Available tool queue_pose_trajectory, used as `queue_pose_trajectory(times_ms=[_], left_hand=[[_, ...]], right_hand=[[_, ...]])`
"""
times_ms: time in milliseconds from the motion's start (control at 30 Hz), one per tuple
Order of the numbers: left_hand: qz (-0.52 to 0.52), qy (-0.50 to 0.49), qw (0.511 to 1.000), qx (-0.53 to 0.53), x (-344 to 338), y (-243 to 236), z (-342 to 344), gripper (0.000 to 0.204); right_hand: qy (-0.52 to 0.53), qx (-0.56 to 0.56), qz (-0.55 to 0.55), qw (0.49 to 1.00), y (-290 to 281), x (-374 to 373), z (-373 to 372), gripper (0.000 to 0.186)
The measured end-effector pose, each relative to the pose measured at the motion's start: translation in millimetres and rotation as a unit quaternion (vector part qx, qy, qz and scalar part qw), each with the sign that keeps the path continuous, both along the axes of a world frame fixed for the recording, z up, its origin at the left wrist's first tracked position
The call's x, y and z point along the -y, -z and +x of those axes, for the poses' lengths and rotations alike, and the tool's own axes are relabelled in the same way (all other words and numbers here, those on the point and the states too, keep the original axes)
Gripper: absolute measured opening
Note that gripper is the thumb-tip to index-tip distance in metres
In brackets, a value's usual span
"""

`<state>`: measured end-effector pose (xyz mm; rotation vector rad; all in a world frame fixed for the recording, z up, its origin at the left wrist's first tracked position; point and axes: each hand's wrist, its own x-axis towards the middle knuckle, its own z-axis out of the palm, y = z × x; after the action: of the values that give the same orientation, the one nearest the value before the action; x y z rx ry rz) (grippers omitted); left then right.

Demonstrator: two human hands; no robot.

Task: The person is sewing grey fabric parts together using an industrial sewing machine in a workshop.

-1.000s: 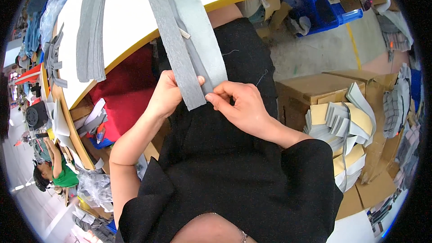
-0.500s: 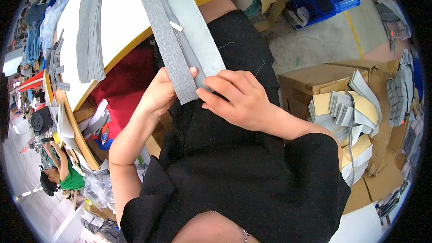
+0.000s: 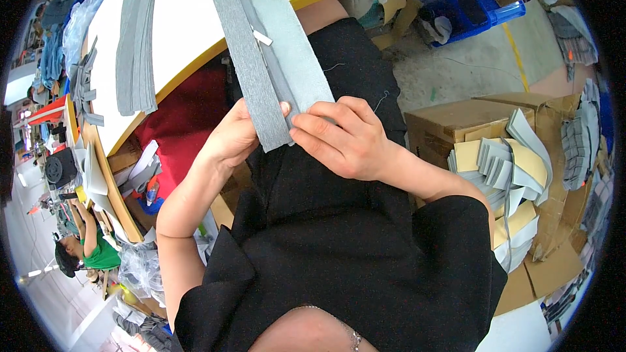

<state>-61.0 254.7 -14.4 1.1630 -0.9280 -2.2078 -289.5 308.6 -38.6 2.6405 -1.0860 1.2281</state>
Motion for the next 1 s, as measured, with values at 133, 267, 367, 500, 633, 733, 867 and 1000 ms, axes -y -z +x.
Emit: queue_pose_trajectory(times_ms=[133, 267, 367, 500, 633, 733, 867, 1000], left_hand=[[-0.001, -0.001, 1.000, 0.000, 1, 1, 1, 0.024], [0.003, 0.012, 1.000, 0.023, 4, 0, 2, 0.027], [-0.004, 0.010, 0.999, 0.038, 4, 0, 3, 0.029], [0.011, -0.060, 0.996, 0.066, 7, -10, -1, 0.038], [-0.167, -0.182, 0.969, 0.018, 56, -29, 35, 0.053], [-0.284, -0.224, 0.931, 0.045, 63, -28, 40, 0.070], [-0.218, -0.201, 0.949, 0.108, 62, -14, 22, 0.021], [-0.179, -0.127, 0.960, 0.176, 67, -11, 14, 0.027]], right_hand=[[-0.008, -0.007, -0.021, 1.000, -2, 3, 1, 0.024], [-0.007, -0.029, -0.032, 0.999, -5, 6, 1, 0.025], [-0.017, -0.038, -0.064, 0.997, -7, 9, 1, 0.022], [-0.039, -0.050, -0.070, 0.996, -13, 13, -4, 0.020], [-0.065, -0.041, -0.082, 0.994, -22, 18, -5, 0.018], [-0.067, -0.042, -0.058, 0.995, -23, 18, -6, 0.018], [-0.075, -0.044, -0.040, 0.995, -17, 19, -5, 0.019], [-0.081, -0.054, -0.052, 0.994, -24, 20, -2, 0.020]])
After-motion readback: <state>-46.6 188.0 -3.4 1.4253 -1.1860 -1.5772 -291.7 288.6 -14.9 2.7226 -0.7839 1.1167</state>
